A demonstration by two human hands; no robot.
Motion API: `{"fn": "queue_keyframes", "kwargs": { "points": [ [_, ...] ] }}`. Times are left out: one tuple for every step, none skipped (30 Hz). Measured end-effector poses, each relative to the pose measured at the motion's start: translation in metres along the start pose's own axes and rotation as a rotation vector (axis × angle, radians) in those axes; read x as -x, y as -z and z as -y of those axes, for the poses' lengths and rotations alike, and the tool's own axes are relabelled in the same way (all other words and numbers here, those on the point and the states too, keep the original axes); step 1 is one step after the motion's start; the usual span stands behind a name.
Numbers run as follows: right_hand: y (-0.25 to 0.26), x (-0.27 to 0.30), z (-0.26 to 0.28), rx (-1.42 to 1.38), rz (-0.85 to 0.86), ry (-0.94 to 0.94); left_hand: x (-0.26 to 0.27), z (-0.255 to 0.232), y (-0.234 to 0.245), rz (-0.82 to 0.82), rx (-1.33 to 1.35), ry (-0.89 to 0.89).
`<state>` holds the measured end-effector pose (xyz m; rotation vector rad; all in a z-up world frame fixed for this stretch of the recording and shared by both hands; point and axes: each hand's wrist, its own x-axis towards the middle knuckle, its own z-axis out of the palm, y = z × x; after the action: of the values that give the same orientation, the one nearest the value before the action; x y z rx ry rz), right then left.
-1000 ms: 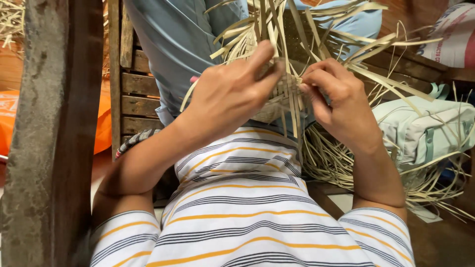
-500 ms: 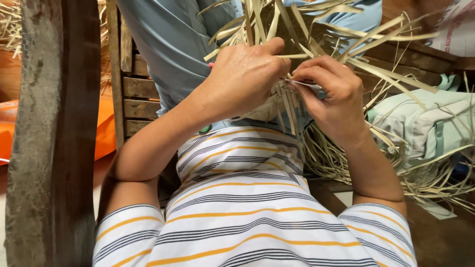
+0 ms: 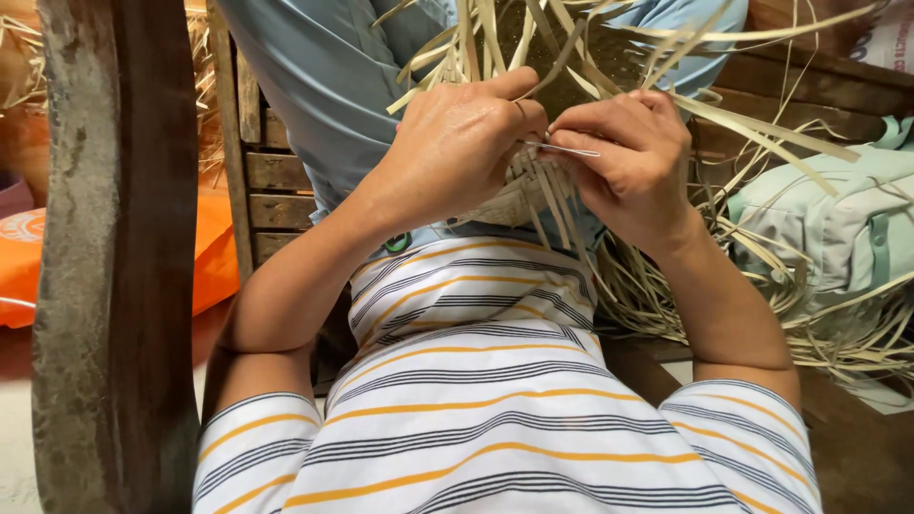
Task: Weaving a small pouch from dried plant fibers
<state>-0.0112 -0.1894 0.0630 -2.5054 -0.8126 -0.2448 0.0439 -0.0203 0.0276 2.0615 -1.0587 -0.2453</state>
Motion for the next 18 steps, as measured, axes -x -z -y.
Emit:
{"fn": "queue_keyframes", "kwargs": {
  "points": [
    [-0.0004,0.0011,-0.0001,0.001,-0.004,-0.002,0.0002,0.0006,-0.0001,0.003,-0.002,-0.003],
    [-0.0009,0.0017,-0.0005,-0.006,-0.001,-0.03,0.0,0.0014,0.0002,-0.007,0.011,0.001],
    [-0.0013,0.0023,-0.0009,-0.012,0.002,-0.058,-0.0003,0.0022,0.0005,-0.016,0.024,0.005],
    [0.0014,0.0022,-0.0007,-0.011,-0.004,-0.059,-0.0006,0.0006,0.0024,-0.013,0.02,0.001],
    [0.0039,0.0022,-0.0005,-0.089,0.01,-0.139,-0.0008,-0.0009,0.0043,0.018,0.002,0.039],
    [0.0062,0.0028,0.0003,-0.17,0.027,-0.218,0.0001,-0.0028,0.0055,0.049,-0.014,0.079],
    [0.0061,0.0033,0.0005,-0.171,0.024,-0.218,0.0003,-0.0025,0.0043,0.051,-0.016,0.078],
    [0.0061,0.0033,0.0002,-0.154,0.041,-0.207,-0.0001,-0.002,0.0035,0.054,-0.018,0.08],
    [0.0062,0.0033,-0.0002,-0.137,0.059,-0.195,-0.0006,-0.0015,0.0028,0.057,-0.019,0.083],
    [0.0053,0.0032,-0.0009,-0.136,0.054,-0.196,-0.0009,-0.0021,0.0028,0.058,-0.022,0.08],
    [0.0043,0.003,-0.0016,-0.101,0.049,-0.175,-0.0011,-0.0025,0.0027,0.07,0.0,0.087],
    [0.0029,0.0028,-0.0023,-0.068,0.046,-0.154,-0.0008,-0.0029,0.0026,0.081,0.023,0.097],
    [0.0024,0.0017,-0.0016,-0.069,0.043,-0.154,-0.0009,-0.0027,0.0024,0.083,0.021,0.097],
    [0.0017,0.0008,-0.0007,-0.021,0.028,-0.11,-0.0005,-0.0028,0.0022,0.08,0.029,0.098],
    [0.0009,-0.0002,0.0002,0.027,0.012,-0.066,-0.0001,-0.0027,0.002,0.078,0.038,0.098],
    [-0.0007,0.0008,-0.0001,0.024,0.012,-0.068,0.0005,-0.0026,0.0017,0.08,0.038,0.1],
    [-0.0023,0.0017,-0.0003,0.08,0.016,-0.048,0.0011,-0.0025,0.0014,0.069,0.046,0.095],
    [-0.0035,0.0024,-0.0009,0.138,0.019,-0.028,0.0011,-0.0024,0.0014,0.058,0.053,0.089]
  ]
}}
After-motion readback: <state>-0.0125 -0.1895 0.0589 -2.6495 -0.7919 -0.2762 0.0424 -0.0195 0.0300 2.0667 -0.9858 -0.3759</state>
